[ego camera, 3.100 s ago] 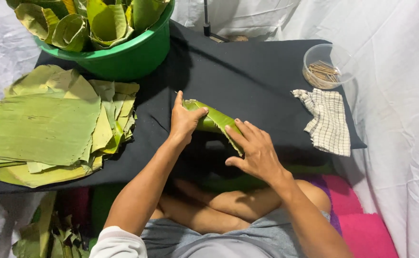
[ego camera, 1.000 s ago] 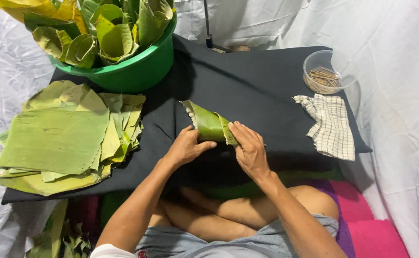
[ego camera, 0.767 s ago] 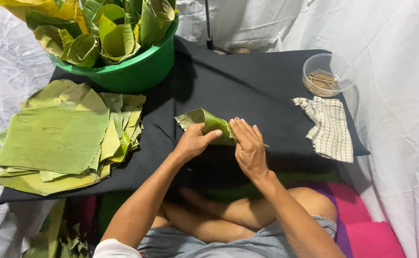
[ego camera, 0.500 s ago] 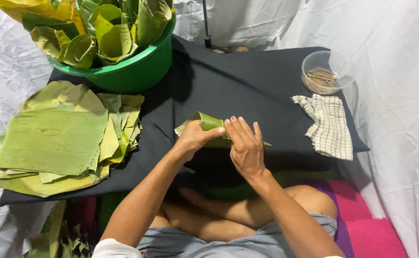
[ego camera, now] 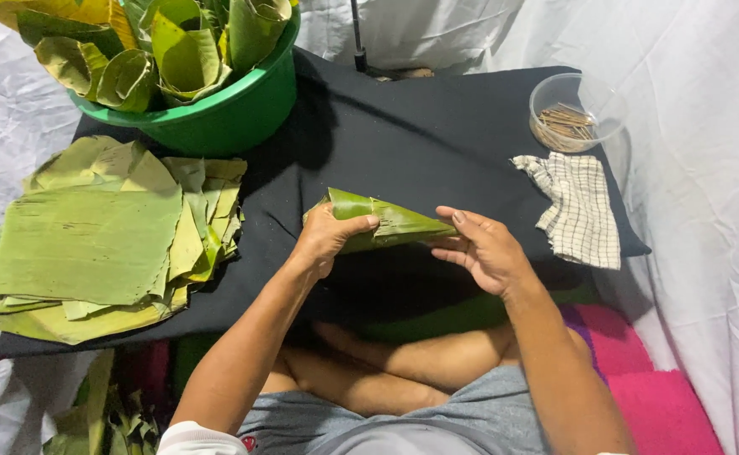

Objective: Cleaning banana leaves with a cloth and folding them into cone shapes, then placing them in a bucket.

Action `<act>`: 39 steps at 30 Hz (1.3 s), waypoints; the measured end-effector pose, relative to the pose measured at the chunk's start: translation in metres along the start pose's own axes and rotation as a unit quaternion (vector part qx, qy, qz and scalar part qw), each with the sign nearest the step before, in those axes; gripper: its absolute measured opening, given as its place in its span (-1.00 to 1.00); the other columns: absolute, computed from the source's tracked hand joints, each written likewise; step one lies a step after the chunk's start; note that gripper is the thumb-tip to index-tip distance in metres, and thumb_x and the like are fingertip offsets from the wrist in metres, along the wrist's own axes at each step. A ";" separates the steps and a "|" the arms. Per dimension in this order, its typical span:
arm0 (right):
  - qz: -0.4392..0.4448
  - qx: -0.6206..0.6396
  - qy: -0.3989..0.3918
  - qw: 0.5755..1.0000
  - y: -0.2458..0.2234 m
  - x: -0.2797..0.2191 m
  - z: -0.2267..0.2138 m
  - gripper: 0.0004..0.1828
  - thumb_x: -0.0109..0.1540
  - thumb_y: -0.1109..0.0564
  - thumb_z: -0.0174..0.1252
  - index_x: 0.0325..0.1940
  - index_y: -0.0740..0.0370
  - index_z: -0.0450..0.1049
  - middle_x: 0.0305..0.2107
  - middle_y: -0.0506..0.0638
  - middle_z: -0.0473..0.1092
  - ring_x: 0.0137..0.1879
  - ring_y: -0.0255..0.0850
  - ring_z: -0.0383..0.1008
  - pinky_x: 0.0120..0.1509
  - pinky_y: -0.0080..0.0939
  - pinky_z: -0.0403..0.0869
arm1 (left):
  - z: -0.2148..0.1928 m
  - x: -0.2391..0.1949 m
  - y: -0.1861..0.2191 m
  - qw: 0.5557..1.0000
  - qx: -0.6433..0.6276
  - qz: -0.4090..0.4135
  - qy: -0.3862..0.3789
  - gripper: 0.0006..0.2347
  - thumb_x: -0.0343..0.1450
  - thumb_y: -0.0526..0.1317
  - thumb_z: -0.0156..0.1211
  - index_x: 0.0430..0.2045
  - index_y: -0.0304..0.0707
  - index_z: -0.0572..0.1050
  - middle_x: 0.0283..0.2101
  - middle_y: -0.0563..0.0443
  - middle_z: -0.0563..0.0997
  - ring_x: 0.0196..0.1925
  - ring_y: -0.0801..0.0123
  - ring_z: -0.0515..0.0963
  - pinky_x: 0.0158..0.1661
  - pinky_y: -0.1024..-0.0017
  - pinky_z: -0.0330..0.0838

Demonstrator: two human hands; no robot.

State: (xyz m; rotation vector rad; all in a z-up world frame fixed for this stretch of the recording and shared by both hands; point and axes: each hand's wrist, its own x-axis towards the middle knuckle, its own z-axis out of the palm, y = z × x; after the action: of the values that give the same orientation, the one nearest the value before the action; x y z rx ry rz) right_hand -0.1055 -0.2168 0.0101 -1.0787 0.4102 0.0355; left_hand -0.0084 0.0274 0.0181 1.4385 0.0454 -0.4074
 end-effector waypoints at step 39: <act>-0.067 0.018 -0.022 0.997 0.025 -0.005 0.000 -0.55 0.17 0.43 0.24 0.16 0.46 0.50 -0.10 0.35 0.54 -0.12 0.09 0.64 -0.03 0.01 0.68 | 0.012 -0.021 -0.004 0.996 0.006 0.088 -0.022 -0.62 0.10 -0.42 0.63 -0.26 -0.44 0.61 -0.35 -0.16 0.70 -0.33 0.31 0.66 -0.28 0.29 0.63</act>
State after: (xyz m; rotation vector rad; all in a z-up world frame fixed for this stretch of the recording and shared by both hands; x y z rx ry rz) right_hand -0.1159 -0.2045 -0.0092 -1.0649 0.2976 -0.0670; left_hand -0.0316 0.0206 0.0214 1.4322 -0.1184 -0.2949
